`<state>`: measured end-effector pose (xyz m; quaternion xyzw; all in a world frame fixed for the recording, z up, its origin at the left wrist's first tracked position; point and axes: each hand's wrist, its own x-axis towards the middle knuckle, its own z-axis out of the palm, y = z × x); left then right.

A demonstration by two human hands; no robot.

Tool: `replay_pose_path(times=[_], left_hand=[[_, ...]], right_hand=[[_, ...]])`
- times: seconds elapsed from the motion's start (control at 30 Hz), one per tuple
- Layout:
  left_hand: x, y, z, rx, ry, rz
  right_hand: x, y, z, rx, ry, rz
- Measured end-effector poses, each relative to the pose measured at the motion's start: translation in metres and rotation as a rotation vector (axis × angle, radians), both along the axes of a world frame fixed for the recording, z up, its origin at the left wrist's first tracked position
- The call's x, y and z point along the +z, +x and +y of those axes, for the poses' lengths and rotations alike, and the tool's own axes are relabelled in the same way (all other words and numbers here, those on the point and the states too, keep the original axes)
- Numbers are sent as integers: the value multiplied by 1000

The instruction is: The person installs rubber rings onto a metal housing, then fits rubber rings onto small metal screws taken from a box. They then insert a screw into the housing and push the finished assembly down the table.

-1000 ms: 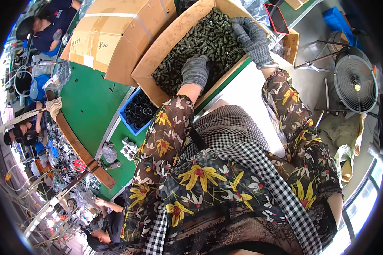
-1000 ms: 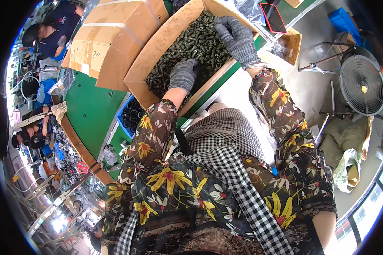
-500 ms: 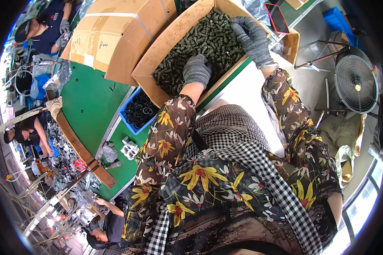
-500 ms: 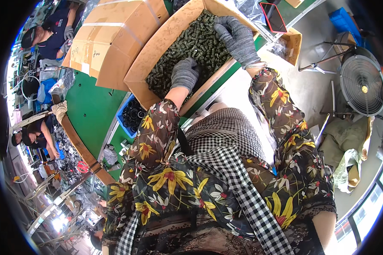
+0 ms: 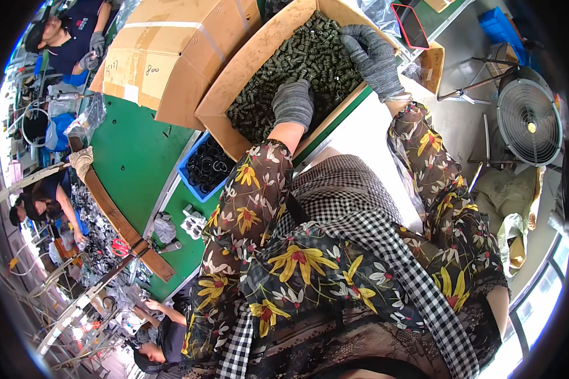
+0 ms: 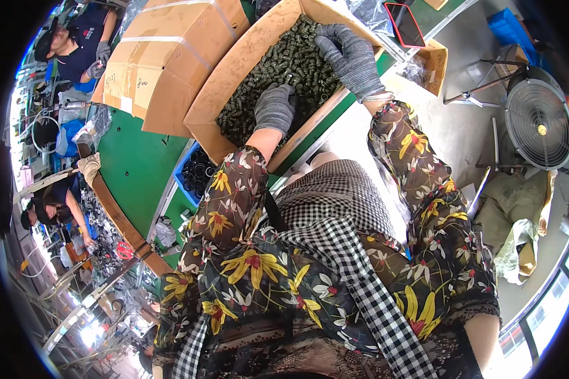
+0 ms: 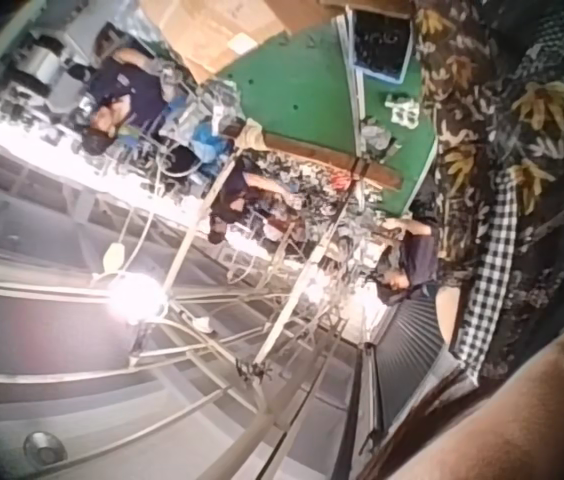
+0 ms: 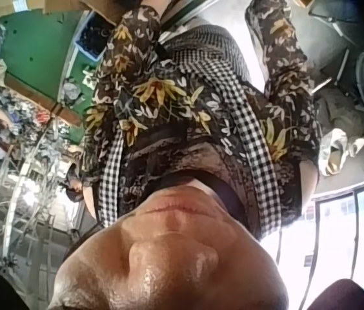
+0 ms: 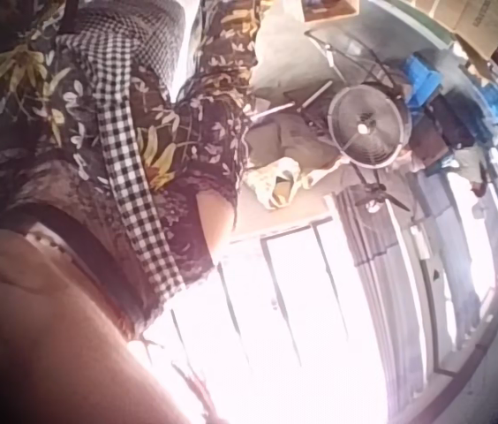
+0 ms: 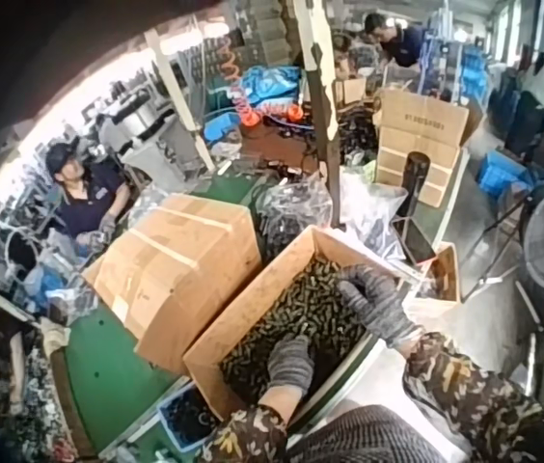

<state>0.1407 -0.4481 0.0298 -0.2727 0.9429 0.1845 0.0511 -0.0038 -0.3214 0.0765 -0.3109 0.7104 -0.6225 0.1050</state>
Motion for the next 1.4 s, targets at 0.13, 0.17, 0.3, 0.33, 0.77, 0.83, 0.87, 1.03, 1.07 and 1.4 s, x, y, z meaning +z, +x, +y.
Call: replay_pose_path(times=[0.13, 0.17, 0.3, 0.33, 0.77, 0.83, 0.87, 1.03, 1.07, 1.4], left_hand=[[2, 4, -2, -54, -129, 85], [1, 3, -7, -69, -72, 62], [-1, -2, -9, -71, 17, -13], [0, -2, -9, -73, 19, -12], [5, 0, 1, -42, -36, -18], [7, 0, -1, -92, -77, -11], [7, 2, -1, -149, -118, -8], [4, 5, -11, -254, -181, 33], [4, 6, -11, -276, -188, 81], [37, 34, -16, 505, 1521, 582]], right_hand=[[1, 1, -6, 1, -1, 38], [0, 1, -6, 0, 1, 40], [-2, 0, -5, -15, 17, 65], [-2, 0, -5, -22, 18, 83], [8, 6, -4, 7, 58, 36], [10, 6, -4, 10, 60, 50], [11, 8, -5, 6, 62, 60], [7, 9, -7, 15, 74, 50], [6, 8, -7, 15, 77, 33], [26, 22, -15, 531, 156, -268]])
